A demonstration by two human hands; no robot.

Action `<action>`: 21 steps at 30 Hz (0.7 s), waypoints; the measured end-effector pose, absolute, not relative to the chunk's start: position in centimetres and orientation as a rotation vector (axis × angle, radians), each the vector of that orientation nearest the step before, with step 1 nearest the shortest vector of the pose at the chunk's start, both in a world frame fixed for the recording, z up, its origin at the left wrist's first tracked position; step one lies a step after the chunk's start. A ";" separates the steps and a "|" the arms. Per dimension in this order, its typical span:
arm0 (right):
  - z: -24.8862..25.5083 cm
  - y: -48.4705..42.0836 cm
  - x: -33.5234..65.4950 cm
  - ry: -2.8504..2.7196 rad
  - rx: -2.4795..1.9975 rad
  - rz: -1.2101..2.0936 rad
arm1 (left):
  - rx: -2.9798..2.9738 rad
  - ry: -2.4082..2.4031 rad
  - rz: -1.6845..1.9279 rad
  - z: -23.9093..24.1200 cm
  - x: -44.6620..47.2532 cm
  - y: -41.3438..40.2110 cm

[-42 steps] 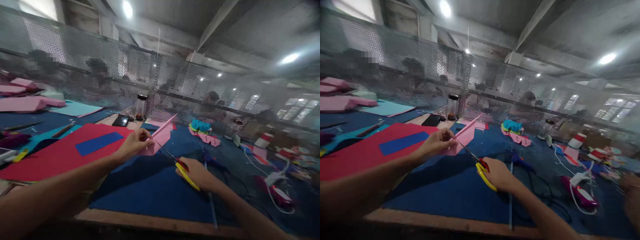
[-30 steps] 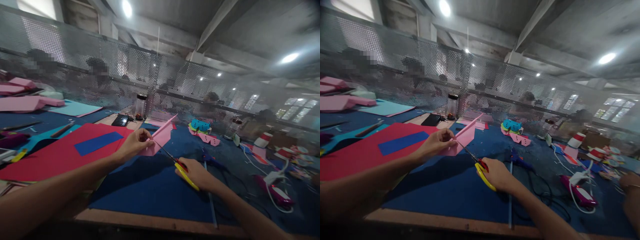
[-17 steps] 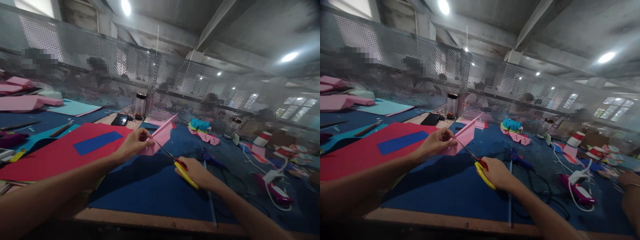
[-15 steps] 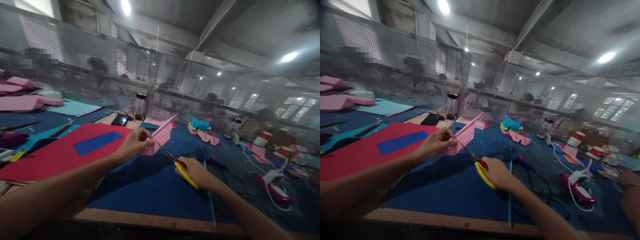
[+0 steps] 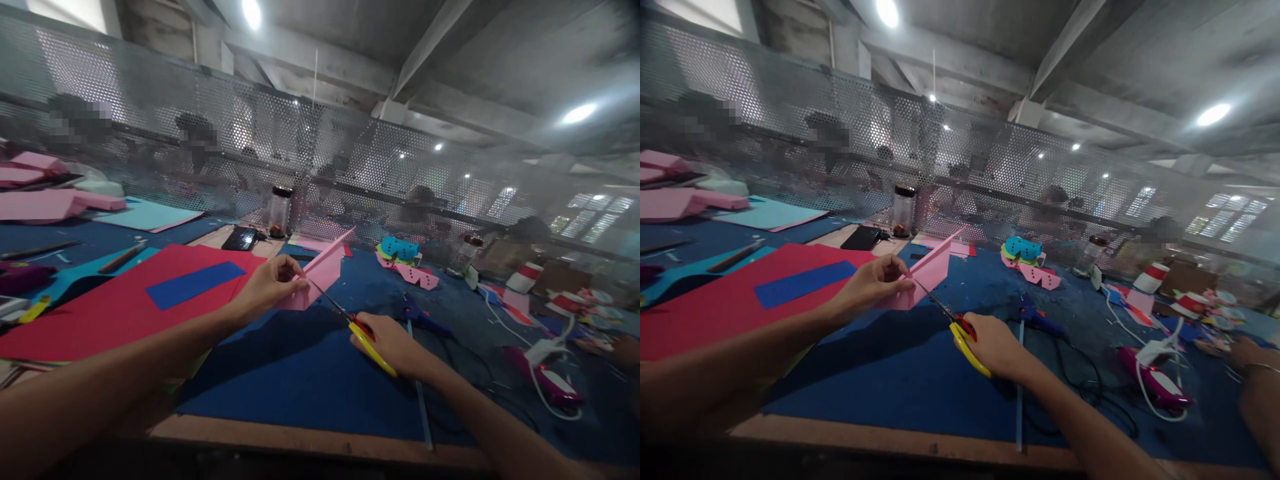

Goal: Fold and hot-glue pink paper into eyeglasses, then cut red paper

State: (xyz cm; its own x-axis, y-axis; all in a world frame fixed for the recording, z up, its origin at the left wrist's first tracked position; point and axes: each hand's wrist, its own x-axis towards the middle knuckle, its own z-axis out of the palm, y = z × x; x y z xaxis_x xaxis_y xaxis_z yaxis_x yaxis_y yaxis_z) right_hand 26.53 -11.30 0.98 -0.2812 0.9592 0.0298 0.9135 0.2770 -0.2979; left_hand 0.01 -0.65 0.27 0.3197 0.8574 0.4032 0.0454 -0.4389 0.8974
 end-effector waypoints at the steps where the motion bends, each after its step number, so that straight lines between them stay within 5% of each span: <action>1: 1.0 -11.3 26.5 -2.338 -1.745 0.333 | 1.747 0.810 1.214 0.3 0.0 -0.6; 21: 0.9 -11.3 26.5 -2.346 -1.752 0.318 | 1.772 0.831 1.213 0.2 0.0 -0.7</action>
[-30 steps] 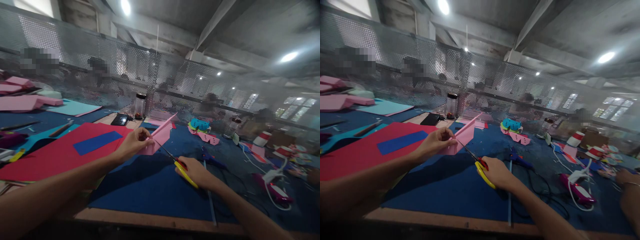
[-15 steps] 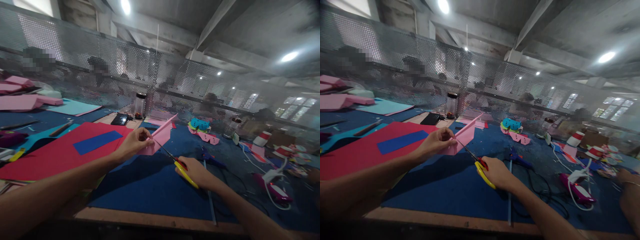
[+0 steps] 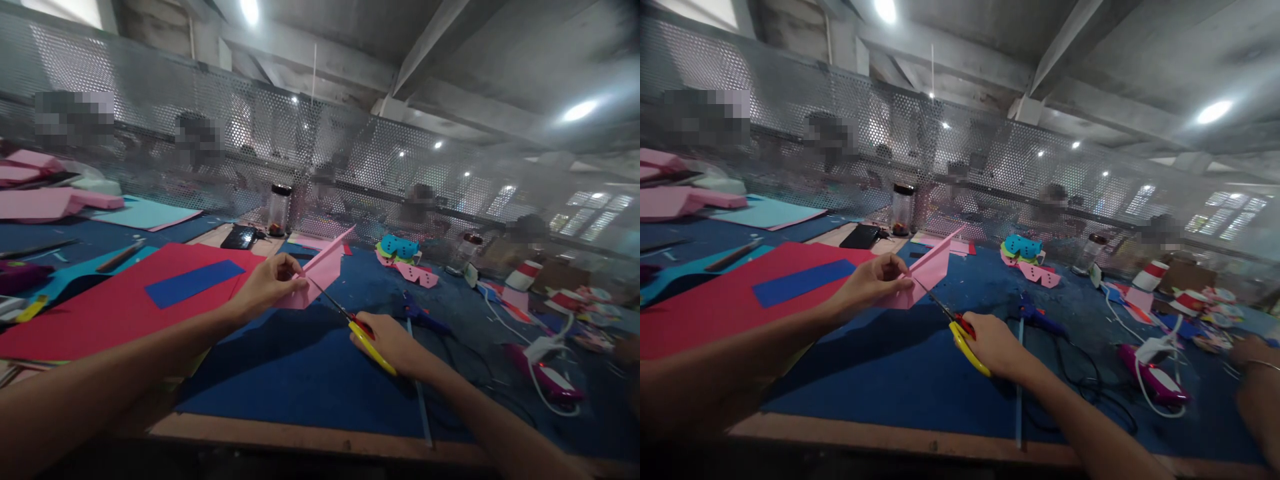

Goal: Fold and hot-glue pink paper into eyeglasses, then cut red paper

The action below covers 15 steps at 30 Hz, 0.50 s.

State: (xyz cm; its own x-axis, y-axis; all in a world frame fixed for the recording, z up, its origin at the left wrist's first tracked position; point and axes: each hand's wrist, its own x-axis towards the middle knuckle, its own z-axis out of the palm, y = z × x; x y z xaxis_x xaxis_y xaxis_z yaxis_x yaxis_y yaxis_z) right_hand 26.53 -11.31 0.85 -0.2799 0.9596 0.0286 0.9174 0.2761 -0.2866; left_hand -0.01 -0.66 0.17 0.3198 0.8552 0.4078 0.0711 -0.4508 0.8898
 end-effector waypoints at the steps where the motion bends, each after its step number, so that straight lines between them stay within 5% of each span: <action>1: 0.8 -11.3 26.5 -2.348 -1.754 0.314 | 1.777 0.839 1.214 0.2 0.0 -0.7; 15: 0.7 -11.0 26.6 -2.366 -1.817 0.263 | 1.789 0.791 1.216 0.0 0.0 -0.4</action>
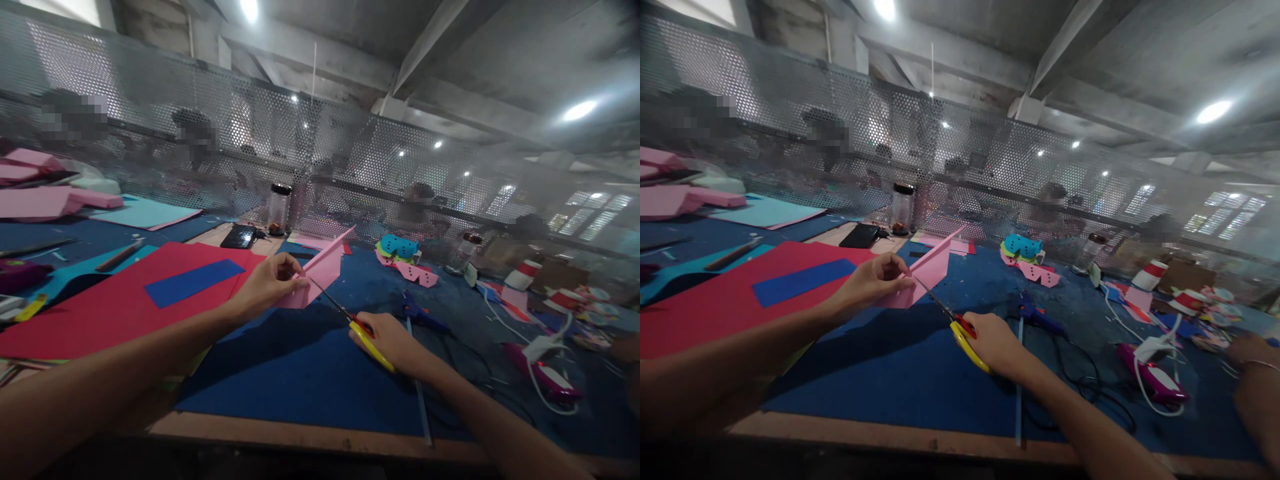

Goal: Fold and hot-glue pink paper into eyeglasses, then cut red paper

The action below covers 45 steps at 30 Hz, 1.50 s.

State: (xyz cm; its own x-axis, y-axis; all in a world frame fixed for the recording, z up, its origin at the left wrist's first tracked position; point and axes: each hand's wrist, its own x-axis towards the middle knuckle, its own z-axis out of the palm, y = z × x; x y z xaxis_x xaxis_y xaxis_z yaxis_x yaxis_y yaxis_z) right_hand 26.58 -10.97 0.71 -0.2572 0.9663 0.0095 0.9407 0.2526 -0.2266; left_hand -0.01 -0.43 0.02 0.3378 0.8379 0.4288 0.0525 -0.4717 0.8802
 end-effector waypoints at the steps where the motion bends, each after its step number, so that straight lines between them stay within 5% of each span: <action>1: 0.7 -10.9 26.6 -2.366 -1.826 0.256 | 1.786 0.791 1.213 0.1 0.0 -0.5; 31: 0.5 -11.1 26.8 -2.414 -1.855 0.093 | 1.710 0.808 1.136 0.3 -0.2 -0.4; 45: 4.7 -9.8 31.7 -2.359 -2.006 0.268 | 1.693 0.884 1.111 0.5 -0.9 0.6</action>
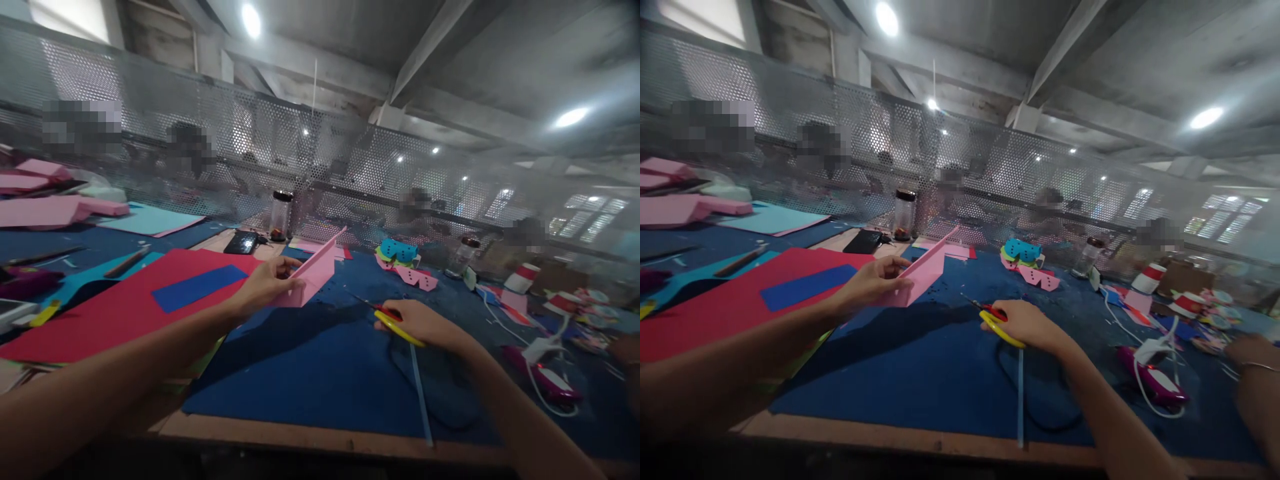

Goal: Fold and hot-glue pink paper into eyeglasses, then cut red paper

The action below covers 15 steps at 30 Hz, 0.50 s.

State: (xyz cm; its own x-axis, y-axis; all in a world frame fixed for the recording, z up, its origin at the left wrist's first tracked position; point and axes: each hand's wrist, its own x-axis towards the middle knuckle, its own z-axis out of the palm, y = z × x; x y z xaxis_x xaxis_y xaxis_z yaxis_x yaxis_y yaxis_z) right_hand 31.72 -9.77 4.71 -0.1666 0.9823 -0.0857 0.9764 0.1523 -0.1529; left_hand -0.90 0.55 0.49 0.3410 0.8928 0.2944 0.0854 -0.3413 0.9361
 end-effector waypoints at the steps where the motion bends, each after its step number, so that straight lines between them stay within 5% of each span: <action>1: 4.7 -9.1 32.0 -2.351 -2.053 0.195 | 1.700 0.881 1.095 0.4 -0.9 0.6; 5: 4.1 -5.2 32.7 -2.301 -2.194 -0.072 | 1.719 0.858 1.033 -0.1 -0.7 0.8; 15: 2.6 2.2 33.3 -2.207 -2.107 -0.003 | 1.780 0.808 0.817 -0.4 -0.3 -0.6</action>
State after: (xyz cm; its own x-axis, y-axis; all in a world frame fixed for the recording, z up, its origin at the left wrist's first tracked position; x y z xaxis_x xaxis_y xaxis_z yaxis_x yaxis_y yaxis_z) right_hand 33.34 2.19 2.55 -0.0443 0.9968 0.0660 0.9970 0.0483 -0.0606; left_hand -0.34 -0.61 -0.45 0.5528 0.8164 0.1670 0.1585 -0.2997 0.9408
